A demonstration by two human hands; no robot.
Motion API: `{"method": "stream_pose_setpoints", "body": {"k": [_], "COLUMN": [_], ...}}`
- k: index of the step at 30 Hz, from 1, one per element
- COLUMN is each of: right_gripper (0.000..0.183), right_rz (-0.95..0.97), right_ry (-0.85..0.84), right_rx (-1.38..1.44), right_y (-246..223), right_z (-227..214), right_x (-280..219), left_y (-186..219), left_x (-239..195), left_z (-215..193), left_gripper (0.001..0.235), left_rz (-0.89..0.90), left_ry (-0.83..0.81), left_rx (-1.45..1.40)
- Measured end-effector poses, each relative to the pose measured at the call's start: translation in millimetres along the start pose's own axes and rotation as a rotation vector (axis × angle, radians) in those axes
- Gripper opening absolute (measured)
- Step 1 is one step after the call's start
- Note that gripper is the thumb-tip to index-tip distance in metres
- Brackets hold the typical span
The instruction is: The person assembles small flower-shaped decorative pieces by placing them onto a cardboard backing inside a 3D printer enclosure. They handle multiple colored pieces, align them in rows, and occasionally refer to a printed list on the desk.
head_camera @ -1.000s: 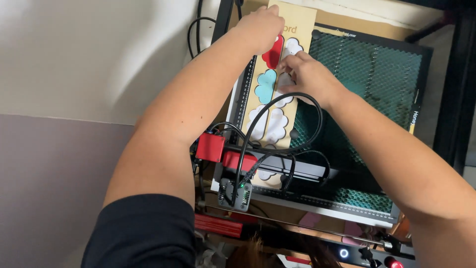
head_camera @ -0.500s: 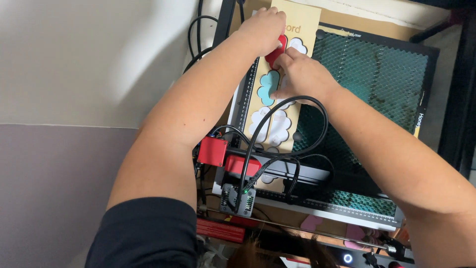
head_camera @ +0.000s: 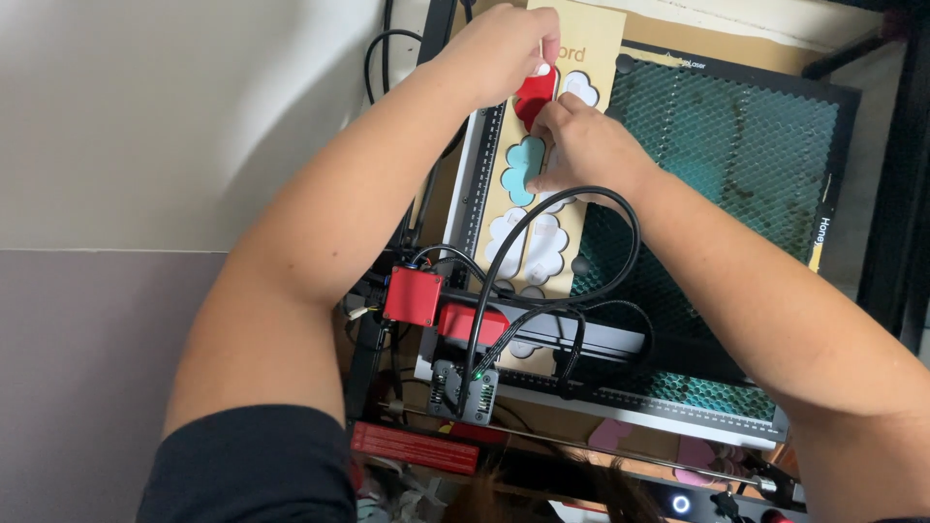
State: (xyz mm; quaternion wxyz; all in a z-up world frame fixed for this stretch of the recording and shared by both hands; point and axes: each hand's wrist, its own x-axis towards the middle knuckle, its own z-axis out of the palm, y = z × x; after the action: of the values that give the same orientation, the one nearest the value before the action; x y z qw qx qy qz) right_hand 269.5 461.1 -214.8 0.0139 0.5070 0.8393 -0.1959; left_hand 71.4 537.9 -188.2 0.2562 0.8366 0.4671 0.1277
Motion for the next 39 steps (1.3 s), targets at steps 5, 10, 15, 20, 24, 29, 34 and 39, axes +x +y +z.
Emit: {"method": "stream_pose_setpoints", "body": {"k": [5,10,15,20,24,29,34,39], "right_gripper": [0.068,0.053,0.021,0.016,0.012,0.011,0.010,0.025], "right_rz": [0.020,-0.026,-0.033,-0.100,0.024,0.207,0.177,-0.009], "right_ry": [-0.002,0.081,-0.072,-0.142,-0.032,0.406,0.565,0.575], "right_rx": [0.092,0.162,0.839,1.035,1.119,1.234,1.406,1.291], "right_y": [-7.9,-4.0,9.4,10.0,12.5,29.4,-33.7,-91.4], "right_z": [-4.6,5.3,7.3,-3.7,-22.9,-60.3,-124.1,-114.8], "right_x": [-5.2,-11.2,-18.9,-36.5,-58.5,-116.2,-248.0,-370.3], "left_y": [-26.8,-23.5,-18.7,-29.6,11.1,81.6,183.2,268.2], "left_x": [-6.1,-27.5,-45.1,-46.1,-85.3,-160.9,-236.1,-287.3], "left_z": [9.9,-1.6,-20.6,-23.9,-57.8,-98.9,-106.6,-53.0], "left_gripper": [0.015,0.015,0.022,0.037,0.050,0.031,0.018,0.061], "left_rz": [0.189,0.140,-0.031,-0.255,-0.257,0.102,0.206,0.176], "left_ry": [0.033,0.025,0.212,0.357,0.370,0.393,0.323,-0.051], "left_rx": [0.046,-0.022,-0.208,-0.613,-0.811,-0.695,-0.717,-0.975]}}
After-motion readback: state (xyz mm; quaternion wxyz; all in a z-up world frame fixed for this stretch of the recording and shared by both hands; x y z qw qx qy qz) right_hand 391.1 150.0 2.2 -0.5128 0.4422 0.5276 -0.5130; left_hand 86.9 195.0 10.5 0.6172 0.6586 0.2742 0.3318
